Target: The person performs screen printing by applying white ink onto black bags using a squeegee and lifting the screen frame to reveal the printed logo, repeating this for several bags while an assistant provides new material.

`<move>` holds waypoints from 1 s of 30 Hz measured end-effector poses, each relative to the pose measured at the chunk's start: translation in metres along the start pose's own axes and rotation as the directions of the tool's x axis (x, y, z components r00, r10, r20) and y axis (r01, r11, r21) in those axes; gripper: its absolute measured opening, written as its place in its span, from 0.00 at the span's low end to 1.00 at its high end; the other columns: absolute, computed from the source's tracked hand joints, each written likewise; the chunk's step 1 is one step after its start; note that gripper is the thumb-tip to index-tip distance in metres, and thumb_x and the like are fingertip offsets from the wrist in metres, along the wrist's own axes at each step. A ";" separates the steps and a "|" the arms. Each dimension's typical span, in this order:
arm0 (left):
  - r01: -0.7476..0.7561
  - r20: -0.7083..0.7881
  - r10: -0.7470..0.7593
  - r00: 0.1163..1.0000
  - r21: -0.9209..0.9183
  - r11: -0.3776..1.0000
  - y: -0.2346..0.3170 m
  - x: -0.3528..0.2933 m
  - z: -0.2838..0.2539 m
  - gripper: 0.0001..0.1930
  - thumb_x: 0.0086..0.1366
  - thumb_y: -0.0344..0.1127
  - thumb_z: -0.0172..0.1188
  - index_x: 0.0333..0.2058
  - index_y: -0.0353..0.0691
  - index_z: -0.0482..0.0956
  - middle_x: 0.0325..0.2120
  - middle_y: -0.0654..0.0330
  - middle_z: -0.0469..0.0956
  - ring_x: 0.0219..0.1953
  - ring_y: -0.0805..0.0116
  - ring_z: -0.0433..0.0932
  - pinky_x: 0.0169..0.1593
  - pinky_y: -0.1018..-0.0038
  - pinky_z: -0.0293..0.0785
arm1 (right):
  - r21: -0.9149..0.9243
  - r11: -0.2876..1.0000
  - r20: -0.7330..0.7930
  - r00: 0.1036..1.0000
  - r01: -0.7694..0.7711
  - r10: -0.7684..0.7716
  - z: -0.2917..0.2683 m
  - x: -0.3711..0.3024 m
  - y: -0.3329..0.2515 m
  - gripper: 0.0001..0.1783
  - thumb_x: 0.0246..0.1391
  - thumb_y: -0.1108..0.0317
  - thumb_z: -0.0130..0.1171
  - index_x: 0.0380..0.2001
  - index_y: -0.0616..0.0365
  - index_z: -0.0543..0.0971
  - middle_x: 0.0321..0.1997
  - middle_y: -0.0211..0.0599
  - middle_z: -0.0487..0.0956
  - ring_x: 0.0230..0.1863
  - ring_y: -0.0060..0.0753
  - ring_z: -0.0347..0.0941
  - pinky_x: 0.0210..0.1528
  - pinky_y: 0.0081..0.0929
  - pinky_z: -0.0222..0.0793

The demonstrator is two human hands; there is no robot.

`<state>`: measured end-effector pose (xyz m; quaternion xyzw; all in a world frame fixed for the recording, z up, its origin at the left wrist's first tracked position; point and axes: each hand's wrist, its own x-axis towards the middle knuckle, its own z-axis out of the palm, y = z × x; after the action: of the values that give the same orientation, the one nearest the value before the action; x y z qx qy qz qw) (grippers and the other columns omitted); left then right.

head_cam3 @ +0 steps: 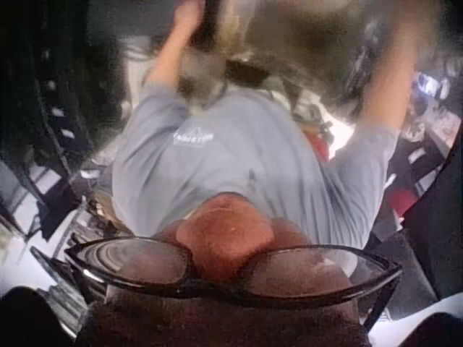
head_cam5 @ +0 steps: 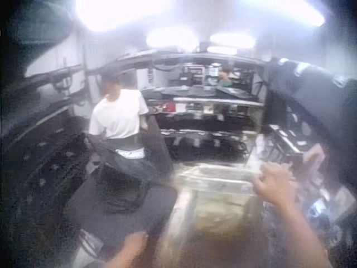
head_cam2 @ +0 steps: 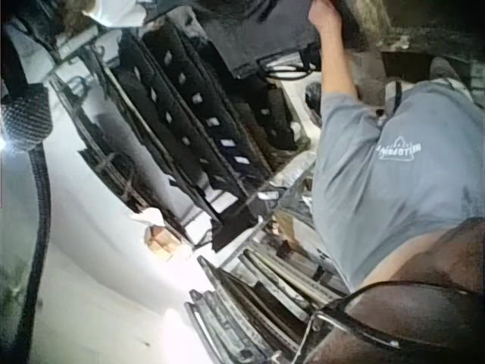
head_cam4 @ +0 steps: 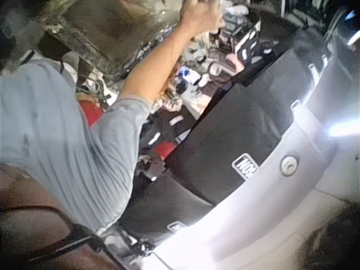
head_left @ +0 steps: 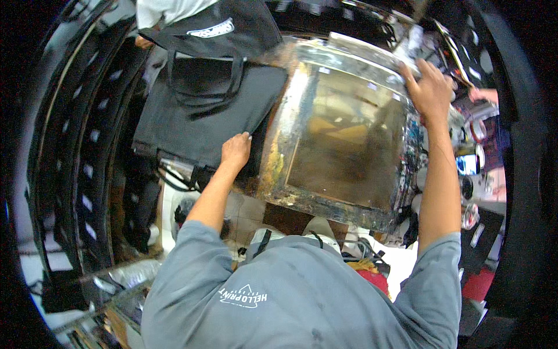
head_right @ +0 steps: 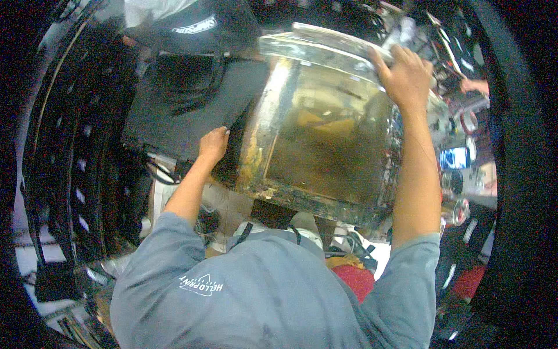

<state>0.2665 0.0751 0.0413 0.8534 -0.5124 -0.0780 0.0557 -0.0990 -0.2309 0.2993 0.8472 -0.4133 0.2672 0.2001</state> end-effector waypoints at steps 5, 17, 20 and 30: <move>-0.287 0.223 0.306 0.926 -0.114 0.951 0.137 -0.013 -0.026 0.17 0.73 0.43 0.52 0.42 0.35 0.81 0.59 0.37 0.74 0.46 0.38 0.82 0.53 0.48 0.78 | 0.002 1.000 -0.029 0.999 0.022 -0.022 0.005 0.019 0.015 0.41 0.62 0.26 0.45 0.38 0.57 0.84 0.39 0.44 0.86 0.46 0.48 0.82 0.50 0.53 0.66; -0.654 0.000 0.656 0.755 -0.080 0.752 0.243 -0.015 0.098 0.52 0.60 0.77 0.53 0.76 0.58 0.54 0.78 0.49 0.43 0.77 0.32 0.36 0.69 0.23 0.26 | 0.154 0.986 0.182 0.982 -0.069 0.040 -0.025 0.047 0.016 0.42 0.64 0.27 0.42 0.26 0.60 0.79 0.28 0.45 0.79 0.32 0.42 0.75 0.43 0.47 0.66; -0.585 -0.064 0.581 0.811 -0.110 0.804 0.282 -0.011 0.114 0.52 0.59 0.79 0.52 0.75 0.57 0.55 0.78 0.50 0.41 0.77 0.32 0.34 0.69 0.24 0.26 | 0.173 0.982 0.156 0.987 -0.071 0.044 -0.013 0.056 0.025 0.42 0.64 0.27 0.42 0.27 0.61 0.79 0.27 0.46 0.79 0.32 0.43 0.75 0.43 0.47 0.66; -0.396 0.025 0.412 0.911 -0.233 0.888 0.403 0.008 0.127 0.53 0.58 0.70 0.63 0.75 0.51 0.54 0.77 0.44 0.40 0.77 0.29 0.34 0.68 0.23 0.24 | 0.092 0.995 0.137 0.990 -0.041 0.028 -0.009 0.080 0.030 0.41 0.64 0.29 0.44 0.25 0.60 0.80 0.29 0.47 0.81 0.36 0.45 0.77 0.50 0.52 0.67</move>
<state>-0.1031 -0.1224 -0.0135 0.7128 -0.6685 -0.1531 0.1469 -0.0845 -0.2904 0.3597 0.8646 -0.4274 0.2318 0.1266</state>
